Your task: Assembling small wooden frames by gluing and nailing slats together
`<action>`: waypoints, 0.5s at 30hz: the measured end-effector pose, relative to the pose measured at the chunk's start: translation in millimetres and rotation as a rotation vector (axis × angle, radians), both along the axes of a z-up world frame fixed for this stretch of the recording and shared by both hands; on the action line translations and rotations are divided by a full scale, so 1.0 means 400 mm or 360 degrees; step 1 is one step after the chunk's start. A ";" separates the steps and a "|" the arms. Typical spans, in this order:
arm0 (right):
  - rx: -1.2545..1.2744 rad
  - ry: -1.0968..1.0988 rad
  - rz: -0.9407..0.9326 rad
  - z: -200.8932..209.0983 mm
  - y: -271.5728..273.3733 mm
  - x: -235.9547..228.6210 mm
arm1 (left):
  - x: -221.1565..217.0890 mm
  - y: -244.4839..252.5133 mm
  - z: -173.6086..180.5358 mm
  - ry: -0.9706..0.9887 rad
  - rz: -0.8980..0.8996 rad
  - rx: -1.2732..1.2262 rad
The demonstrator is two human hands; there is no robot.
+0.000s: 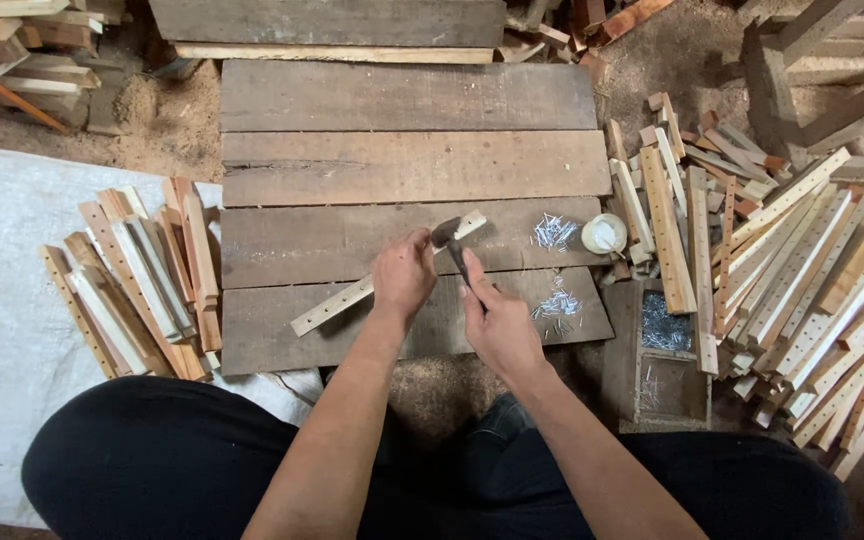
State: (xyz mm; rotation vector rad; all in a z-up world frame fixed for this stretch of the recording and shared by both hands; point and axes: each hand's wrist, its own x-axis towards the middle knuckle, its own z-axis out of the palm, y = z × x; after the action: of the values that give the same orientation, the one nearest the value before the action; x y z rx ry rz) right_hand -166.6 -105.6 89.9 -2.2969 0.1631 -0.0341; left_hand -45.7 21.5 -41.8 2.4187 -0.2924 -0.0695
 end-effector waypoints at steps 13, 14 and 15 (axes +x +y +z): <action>0.0013 -0.0079 -0.0064 -0.062 0.005 0.006 | 0.003 0.000 0.040 0.0213 -0.0009 0.0047; 0.0052 -0.0065 -0.0095 -0.052 0.009 0.001 | -0.001 -0.001 0.042 0.0222 0.0002 0.0060; 0.0092 -0.0051 -0.0128 -0.043 0.015 -0.007 | -0.007 -0.001 0.044 0.0232 0.0012 0.0074</action>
State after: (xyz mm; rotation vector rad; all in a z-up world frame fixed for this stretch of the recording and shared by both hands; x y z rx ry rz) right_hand -169.4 -99.7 72.8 -2.2300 0.2368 -0.1060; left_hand -48.5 21.2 -24.1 2.4454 -0.2170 -0.2505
